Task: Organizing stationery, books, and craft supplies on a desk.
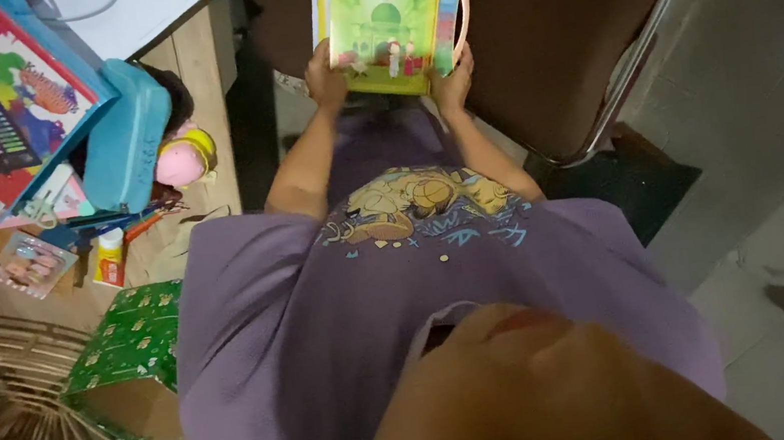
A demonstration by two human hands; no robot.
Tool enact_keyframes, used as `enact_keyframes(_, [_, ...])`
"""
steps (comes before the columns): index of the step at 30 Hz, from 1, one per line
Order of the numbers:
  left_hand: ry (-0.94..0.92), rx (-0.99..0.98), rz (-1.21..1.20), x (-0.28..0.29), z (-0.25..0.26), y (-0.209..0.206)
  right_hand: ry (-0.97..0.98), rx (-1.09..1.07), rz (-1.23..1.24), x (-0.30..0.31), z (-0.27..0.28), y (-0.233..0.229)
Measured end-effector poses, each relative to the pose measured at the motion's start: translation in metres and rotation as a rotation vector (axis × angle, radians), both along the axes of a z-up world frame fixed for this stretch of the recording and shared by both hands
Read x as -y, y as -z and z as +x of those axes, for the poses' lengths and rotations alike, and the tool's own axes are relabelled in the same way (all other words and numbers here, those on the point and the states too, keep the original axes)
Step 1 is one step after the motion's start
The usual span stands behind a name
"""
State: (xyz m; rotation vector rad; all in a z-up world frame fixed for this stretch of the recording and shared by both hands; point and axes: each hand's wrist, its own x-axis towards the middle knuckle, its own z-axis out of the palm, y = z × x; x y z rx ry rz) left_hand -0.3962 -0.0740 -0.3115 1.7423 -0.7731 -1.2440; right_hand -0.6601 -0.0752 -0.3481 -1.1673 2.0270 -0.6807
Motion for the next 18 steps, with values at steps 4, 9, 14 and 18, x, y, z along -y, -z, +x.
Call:
enact_keyframes(4, [-0.042, 0.027, 0.094, 0.011, -0.010, 0.008, -0.075, -0.052, 0.013, 0.002, -0.009, 0.024])
enact_keyframes(9, [0.016, 0.350, 0.119, 0.025, -0.011, 0.018, -0.005, 0.383, 0.246, 0.004, -0.031, 0.092])
enact_keyframes(14, [0.059, 0.441, 0.145, 0.065, -0.024, -0.055, -0.036, 0.514, 0.212, 0.003, -0.034, 0.108])
enact_keyframes(18, [0.225, 0.511, 0.261, 0.029, -0.044, -0.014, -0.117, 0.486, 0.206, 0.003, -0.012, 0.060])
